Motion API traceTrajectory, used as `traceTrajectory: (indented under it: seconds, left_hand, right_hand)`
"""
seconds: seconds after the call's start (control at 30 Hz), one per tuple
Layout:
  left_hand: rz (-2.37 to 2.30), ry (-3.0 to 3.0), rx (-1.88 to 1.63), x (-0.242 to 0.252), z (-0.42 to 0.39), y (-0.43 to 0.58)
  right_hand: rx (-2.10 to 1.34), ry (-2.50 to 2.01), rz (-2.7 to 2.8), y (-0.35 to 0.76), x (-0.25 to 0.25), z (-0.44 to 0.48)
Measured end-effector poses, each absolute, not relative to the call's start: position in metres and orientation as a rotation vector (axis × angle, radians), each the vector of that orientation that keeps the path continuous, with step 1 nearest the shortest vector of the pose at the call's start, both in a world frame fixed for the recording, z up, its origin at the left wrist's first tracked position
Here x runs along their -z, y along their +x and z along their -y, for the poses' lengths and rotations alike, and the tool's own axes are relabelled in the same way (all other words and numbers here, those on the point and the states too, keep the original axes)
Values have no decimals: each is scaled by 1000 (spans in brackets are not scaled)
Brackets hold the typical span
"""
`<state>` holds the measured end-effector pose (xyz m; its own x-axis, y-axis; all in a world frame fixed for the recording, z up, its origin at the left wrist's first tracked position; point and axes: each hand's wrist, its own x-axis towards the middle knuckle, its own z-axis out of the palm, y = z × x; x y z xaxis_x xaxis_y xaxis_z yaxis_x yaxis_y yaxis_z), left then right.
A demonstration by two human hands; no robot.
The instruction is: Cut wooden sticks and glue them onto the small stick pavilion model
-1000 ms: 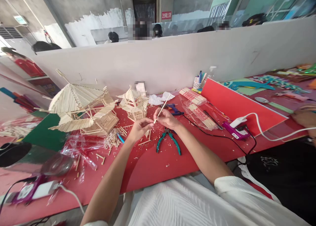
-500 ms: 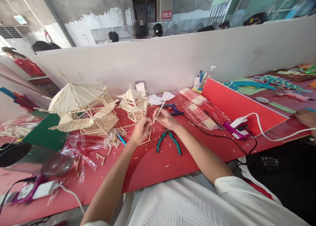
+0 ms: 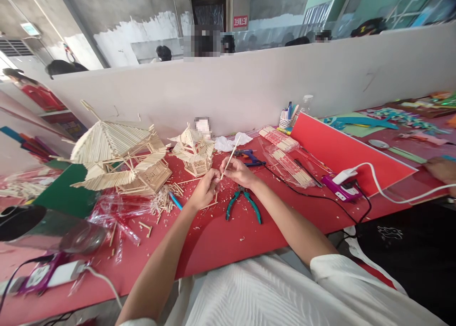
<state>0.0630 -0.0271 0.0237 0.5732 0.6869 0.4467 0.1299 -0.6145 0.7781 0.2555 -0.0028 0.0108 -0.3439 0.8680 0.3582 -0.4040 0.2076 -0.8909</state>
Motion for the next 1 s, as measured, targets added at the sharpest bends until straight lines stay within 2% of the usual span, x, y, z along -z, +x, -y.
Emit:
traceTrajectory:
  seconds: [0.2, 0.4, 0.73, 1.0]
  left_hand:
    - [-593, 1776, -945, -19, 27, 69]
    - [-724, 1530, -1069, -19, 15, 63]
    - [-859, 1697, -1111, -17, 14, 65]
    - [-820, 1785, -999, -14, 14, 68]
  right_hand:
    - [-1375, -469, 1453, 261, -14, 3]
    - [-1324, -529, 1617, 263, -20, 7]
    - [-1239, -635, 1498, 268, -19, 1]
    - [-1176, -714, 1551, 274, -25, 3]
